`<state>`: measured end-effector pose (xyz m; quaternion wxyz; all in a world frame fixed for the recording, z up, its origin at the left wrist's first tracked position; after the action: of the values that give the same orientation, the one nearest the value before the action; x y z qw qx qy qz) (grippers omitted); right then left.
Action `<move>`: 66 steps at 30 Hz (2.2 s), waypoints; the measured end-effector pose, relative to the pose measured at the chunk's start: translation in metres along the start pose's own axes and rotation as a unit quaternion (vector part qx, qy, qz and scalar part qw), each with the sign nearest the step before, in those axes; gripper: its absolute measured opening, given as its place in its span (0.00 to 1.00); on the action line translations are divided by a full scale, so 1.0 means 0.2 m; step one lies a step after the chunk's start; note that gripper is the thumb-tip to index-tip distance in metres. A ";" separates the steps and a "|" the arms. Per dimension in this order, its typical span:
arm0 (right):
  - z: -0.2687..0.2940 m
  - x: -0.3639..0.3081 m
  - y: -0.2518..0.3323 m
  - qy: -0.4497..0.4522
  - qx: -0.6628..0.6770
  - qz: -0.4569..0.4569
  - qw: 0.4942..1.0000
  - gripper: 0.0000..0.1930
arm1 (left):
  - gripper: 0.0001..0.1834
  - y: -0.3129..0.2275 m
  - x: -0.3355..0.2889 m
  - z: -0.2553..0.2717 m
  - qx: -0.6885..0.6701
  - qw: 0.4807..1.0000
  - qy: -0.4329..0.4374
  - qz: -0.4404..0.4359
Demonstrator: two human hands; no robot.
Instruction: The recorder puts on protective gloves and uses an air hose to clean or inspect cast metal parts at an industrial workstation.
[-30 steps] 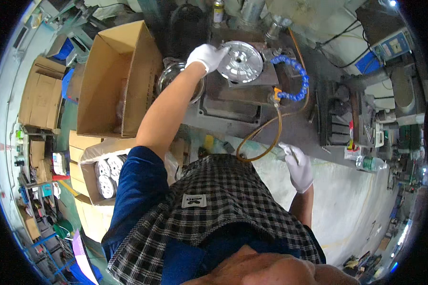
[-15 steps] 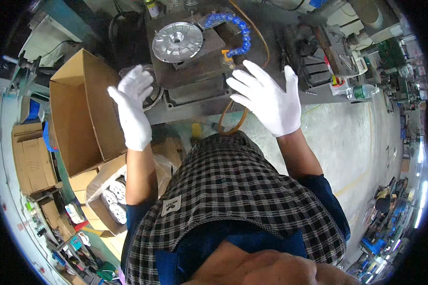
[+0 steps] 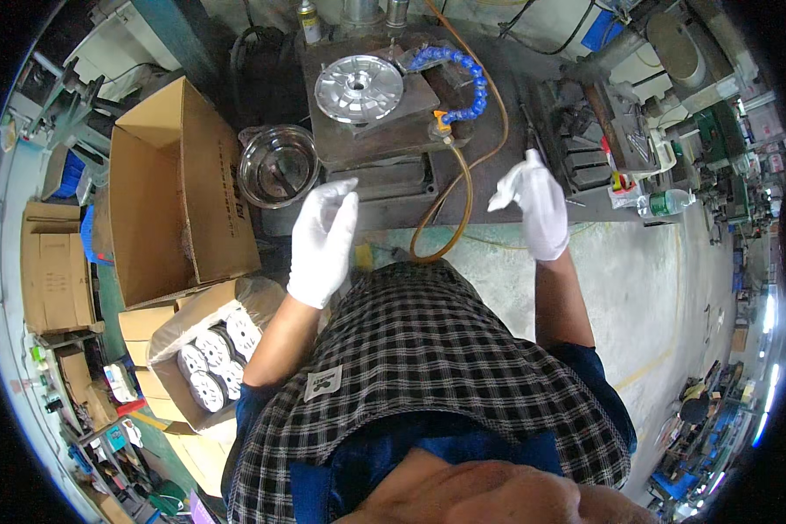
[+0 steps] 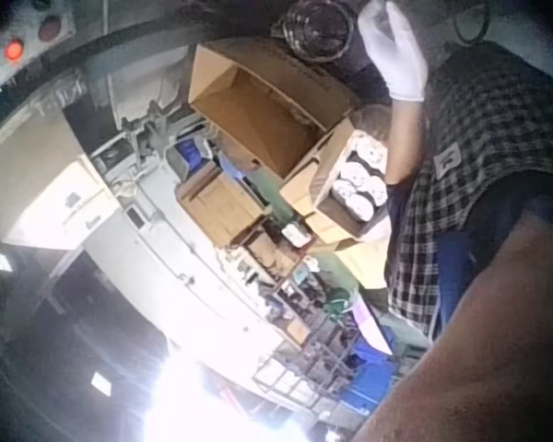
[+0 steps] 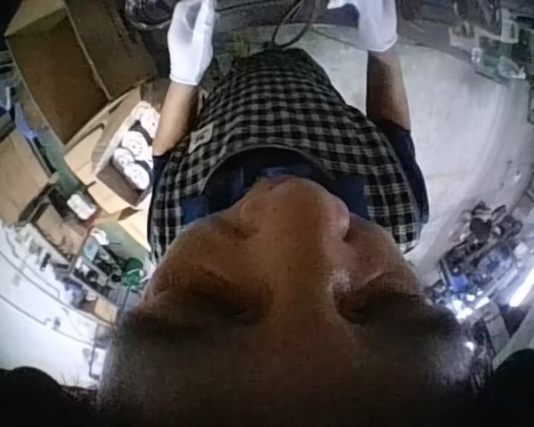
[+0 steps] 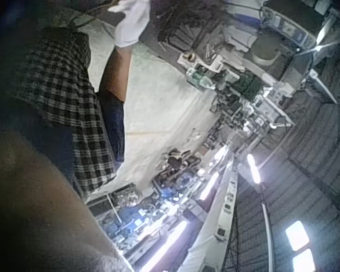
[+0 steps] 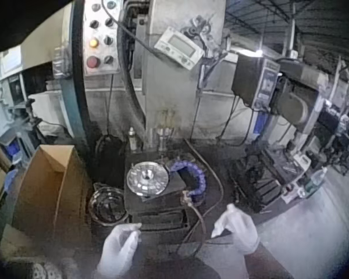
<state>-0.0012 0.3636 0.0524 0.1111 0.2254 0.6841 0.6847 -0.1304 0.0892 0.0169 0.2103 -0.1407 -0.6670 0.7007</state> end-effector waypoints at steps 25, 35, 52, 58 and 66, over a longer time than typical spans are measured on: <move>0.15 0.65 -0.16 0.081 -0.237 -0.207 0.946 0.19 | 0.15 -0.02 0.09 -0.39 0.273 0.960 -0.047 -0.046; -0.35 1.03 -0.53 0.535 -0.434 0.068 0.722 0.23 | 0.24 -0.08 0.34 -0.73 0.420 0.894 -0.091 -0.128; -0.53 0.94 -0.50 0.693 -0.563 0.183 0.412 0.28 | 0.23 0.05 0.45 -0.77 0.415 0.891 -0.173 -0.062; -0.55 0.86 -0.40 0.708 -0.556 0.275 0.337 0.13 | 0.23 0.07 0.46 -0.77 0.412 0.894 -0.166 -0.052; -0.50 0.92 -0.50 0.688 -0.587 0.218 0.366 0.11 | 0.22 0.08 0.48 -0.77 0.408 0.902 -0.141 -0.023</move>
<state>-0.2236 0.3630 -0.0141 -0.4468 -0.3053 -0.1242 0.8317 -0.1419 0.2689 -0.0014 0.1694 0.0731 -0.3484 0.9190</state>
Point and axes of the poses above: each hand's wrist, its own x-axis towards the middle knuckle, its own z-axis out of the back of the hand, y = z × x, the point moved 8 cm from there along x, towards the middle knuckle
